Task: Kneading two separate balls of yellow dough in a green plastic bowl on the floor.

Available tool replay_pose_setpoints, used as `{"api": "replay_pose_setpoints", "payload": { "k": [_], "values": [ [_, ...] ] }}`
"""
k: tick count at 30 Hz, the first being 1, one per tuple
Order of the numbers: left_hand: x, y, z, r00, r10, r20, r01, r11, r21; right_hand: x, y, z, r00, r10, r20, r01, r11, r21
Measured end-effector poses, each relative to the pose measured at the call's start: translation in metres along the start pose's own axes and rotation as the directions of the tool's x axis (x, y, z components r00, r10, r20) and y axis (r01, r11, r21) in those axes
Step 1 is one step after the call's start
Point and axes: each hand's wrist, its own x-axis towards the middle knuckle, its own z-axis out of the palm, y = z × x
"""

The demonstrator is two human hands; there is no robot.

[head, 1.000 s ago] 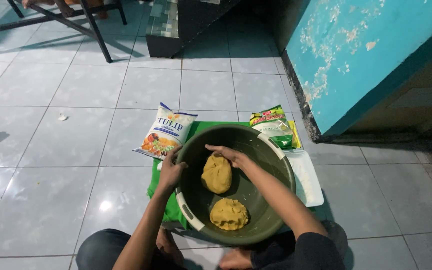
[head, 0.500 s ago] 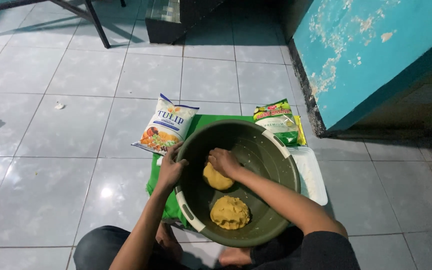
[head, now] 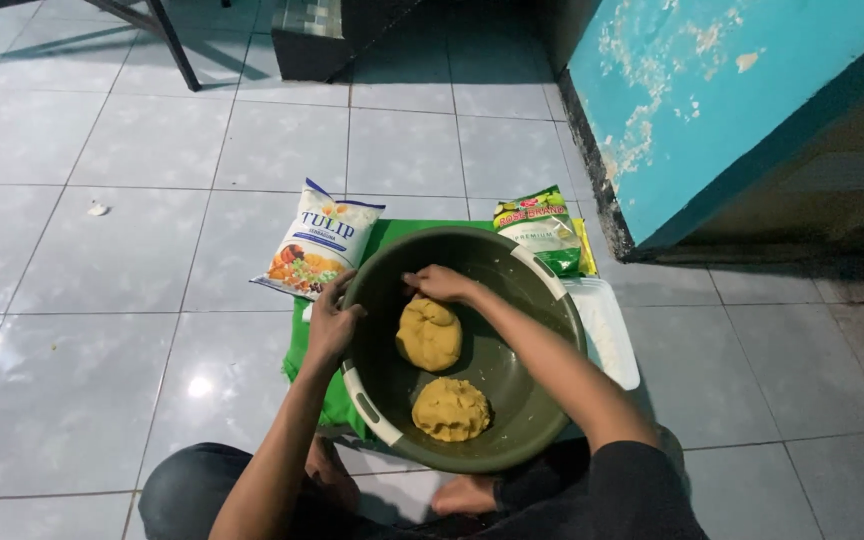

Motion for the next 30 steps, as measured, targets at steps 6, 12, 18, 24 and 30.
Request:
{"api": "replay_pose_setpoints", "payload": {
  "k": [6, 12, 18, 24, 30],
  "values": [
    [0.008, -0.010, 0.000, 0.999, -0.035, -0.014, 0.035, 0.999, 0.008, -0.022, -0.008, 0.045, 0.995, -0.080, -0.057, 0.054, 0.930, -0.363],
    [0.003, 0.002, 0.000, 0.999, -0.041, -0.008, 0.040, 0.999, -0.011, -0.055, 0.006, 0.096, 0.890, -0.407, -0.207, 0.208, 0.765, -0.610],
    [0.002, 0.002, -0.001, 1.000, -0.025, -0.008, 0.025, 0.999, -0.023, -0.006, 0.033, 0.091, 0.601, -0.727, -0.332, 0.190, 0.534, -0.824],
    [-0.004, 0.004, 0.000, 0.999, -0.042, -0.006, 0.041, 0.998, -0.047, -0.027, -0.009, 0.063, 0.961, -0.238, -0.139, 0.138, 0.853, -0.502],
    [-0.004, 0.003, -0.001, 0.999, -0.035, -0.003, 0.035, 0.999, -0.032, -0.022, -0.020, -0.006, 0.997, -0.040, 0.071, 0.045, 0.996, -0.076]
  ]
}}
